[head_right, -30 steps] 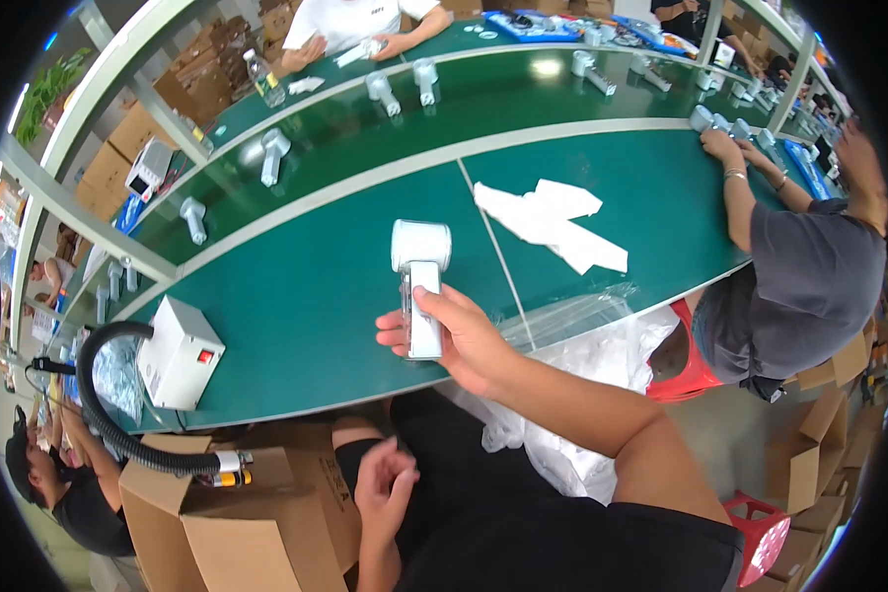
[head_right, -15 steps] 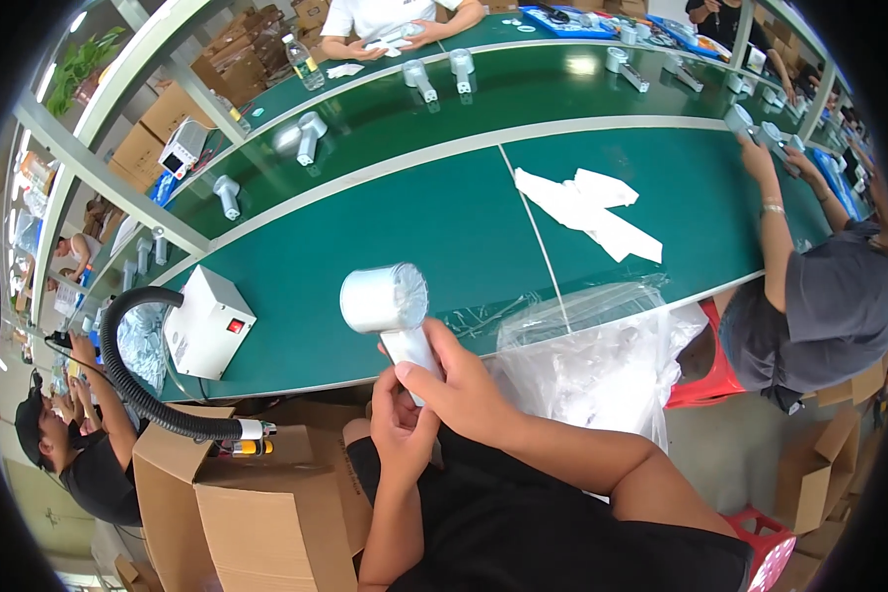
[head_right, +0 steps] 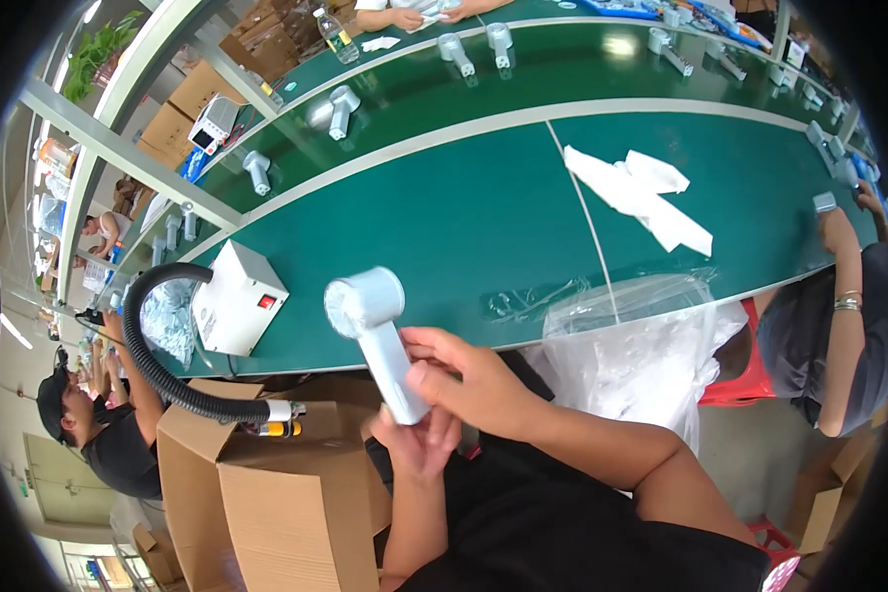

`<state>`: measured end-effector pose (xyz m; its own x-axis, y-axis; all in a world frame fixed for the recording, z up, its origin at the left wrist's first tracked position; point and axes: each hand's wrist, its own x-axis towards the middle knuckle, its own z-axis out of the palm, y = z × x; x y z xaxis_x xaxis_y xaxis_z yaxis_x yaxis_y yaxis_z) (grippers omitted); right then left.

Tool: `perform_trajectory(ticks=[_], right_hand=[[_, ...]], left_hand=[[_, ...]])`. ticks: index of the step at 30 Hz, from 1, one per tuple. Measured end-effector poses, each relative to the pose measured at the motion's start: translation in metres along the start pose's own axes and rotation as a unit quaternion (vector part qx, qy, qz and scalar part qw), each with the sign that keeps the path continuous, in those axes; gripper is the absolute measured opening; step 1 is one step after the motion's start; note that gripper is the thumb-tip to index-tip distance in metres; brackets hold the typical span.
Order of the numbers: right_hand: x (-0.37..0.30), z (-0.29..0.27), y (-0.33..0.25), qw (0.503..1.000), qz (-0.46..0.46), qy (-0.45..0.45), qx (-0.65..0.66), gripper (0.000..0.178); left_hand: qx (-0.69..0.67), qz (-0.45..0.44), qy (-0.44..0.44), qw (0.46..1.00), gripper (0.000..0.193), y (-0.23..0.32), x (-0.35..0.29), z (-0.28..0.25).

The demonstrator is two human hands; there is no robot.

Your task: The person assembles handheld fans by taking plastic covers from a box, attaching them onto the handheld fan bodies by hand, and placing the handheld fans onto a conveyor belt.

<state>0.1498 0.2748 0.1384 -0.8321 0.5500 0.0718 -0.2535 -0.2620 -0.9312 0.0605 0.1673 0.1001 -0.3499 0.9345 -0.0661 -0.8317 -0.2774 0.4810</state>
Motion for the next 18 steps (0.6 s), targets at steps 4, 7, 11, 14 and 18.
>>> perform_trajectory(ticks=[4, 7, 11, 14, 18], right_hand=[[0.015, -0.024, -0.016, 0.961, -0.007, 0.042, -0.274, 0.057], [0.056, -0.062, -0.064, 0.917, 0.013, 0.093, -0.388, 0.050], [0.159, -0.145, -0.107, 0.817, 0.028, 0.052, -0.573, 0.046], [0.262, -0.190, -0.093, 0.692, 0.015, 0.103, -0.714, 0.041], [0.401, -0.176, -0.054, 0.671, 0.048, 0.193, -0.714, 0.041]], left_hand=[[0.636, 0.134, -0.071, 0.757, 0.063, 0.017, -0.004, -0.013], [0.559, 0.077, -0.049, 0.824, 0.062, 0.034, -0.029, -0.023], [0.425, -0.042, 0.038, 0.904, 0.040, 0.023, -0.069, -0.092], [0.412, -0.111, 0.137, 0.894, 0.035, -0.002, -0.079, -0.114], [0.393, -0.137, 0.145, 0.898, 0.036, -0.014, -0.076, -0.140]])
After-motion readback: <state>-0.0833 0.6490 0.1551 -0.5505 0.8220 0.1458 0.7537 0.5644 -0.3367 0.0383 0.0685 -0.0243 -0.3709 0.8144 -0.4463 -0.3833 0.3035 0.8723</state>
